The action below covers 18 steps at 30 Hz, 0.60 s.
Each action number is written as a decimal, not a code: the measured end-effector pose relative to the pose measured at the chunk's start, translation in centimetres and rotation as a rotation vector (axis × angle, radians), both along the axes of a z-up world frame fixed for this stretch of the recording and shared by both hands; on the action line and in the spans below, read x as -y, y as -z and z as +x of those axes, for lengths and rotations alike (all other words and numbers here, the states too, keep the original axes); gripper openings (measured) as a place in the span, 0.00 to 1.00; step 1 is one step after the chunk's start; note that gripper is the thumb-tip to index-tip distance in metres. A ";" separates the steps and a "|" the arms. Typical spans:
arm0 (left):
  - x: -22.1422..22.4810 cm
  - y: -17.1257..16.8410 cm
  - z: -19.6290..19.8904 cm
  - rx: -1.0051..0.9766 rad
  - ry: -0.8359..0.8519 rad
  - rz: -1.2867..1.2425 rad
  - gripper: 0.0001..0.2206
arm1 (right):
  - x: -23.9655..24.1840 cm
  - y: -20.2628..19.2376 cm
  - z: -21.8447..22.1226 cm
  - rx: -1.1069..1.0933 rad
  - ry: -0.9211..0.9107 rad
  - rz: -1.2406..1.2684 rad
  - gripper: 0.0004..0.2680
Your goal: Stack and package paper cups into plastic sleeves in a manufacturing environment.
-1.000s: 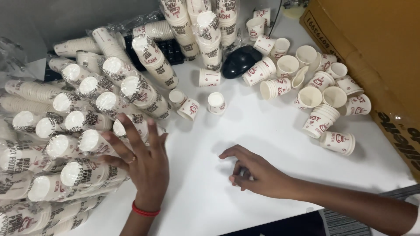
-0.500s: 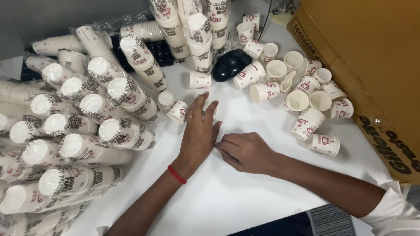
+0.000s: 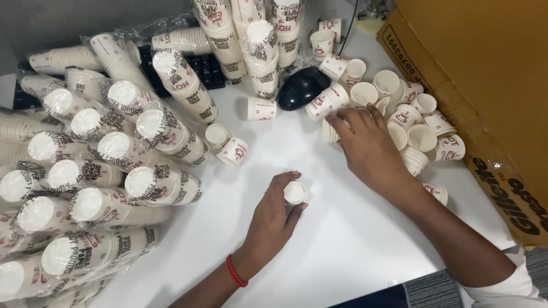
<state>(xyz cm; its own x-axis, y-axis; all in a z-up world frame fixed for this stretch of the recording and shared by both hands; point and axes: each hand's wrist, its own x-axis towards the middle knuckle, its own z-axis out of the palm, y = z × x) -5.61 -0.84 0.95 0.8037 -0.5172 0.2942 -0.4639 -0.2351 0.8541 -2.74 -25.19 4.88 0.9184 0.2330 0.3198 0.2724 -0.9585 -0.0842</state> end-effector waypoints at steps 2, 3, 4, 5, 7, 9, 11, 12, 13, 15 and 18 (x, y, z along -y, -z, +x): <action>0.0 -0.1 0.0 0.005 -0.007 0.008 0.26 | -0.8 0.0 0.1 -0.020 -0.019 -0.022 0.18; 0.0 -0.1 0.0 0.009 -0.012 0.025 0.26 | -1.3 -0.4 0.0 -0.100 -0.034 0.036 0.19; 0.0 -0.1 0.0 0.014 -0.017 0.041 0.27 | -1.9 -0.7 0.0 -0.180 -0.049 0.094 0.19; 0.0 -0.1 0.0 0.015 -0.014 0.042 0.27 | -2.4 -1.0 -0.3 -0.179 -0.047 0.095 0.19; 0.1 -0.1 0.0 0.045 -0.019 0.016 0.28 | -3.2 -1.4 -1.0 -0.292 -0.158 0.310 0.19; 0.2 0.2 0.0 0.029 -0.017 0.013 0.29 | -3.2 -1.2 -1.4 -0.260 -0.177 0.371 0.20; 0.3 0.6 0.0 0.011 -0.011 0.008 0.30 | -3.0 -1.2 -1.6 -0.227 -0.192 0.431 0.21; 0.3 0.8 0.0 0.032 -0.023 -0.014 0.31 | -2.8 -1.5 -1.7 -0.251 -0.238 0.567 0.21; 0.4 1.0 0.0 0.055 -0.037 -0.039 0.32 | -2.6 -1.8 -1.8 -0.273 -0.287 0.701 0.20; 0.3 1.7 -0.2 0.025 -0.049 -0.015 0.33 | -2.2 -2.0 -2.1 -0.264 -0.380 0.705 0.19; 0.2 2.4 -0.3 0.000 -0.075 0.044 0.36 | -2.1 -2.7 -2.4 -0.283 -0.548 0.656 0.19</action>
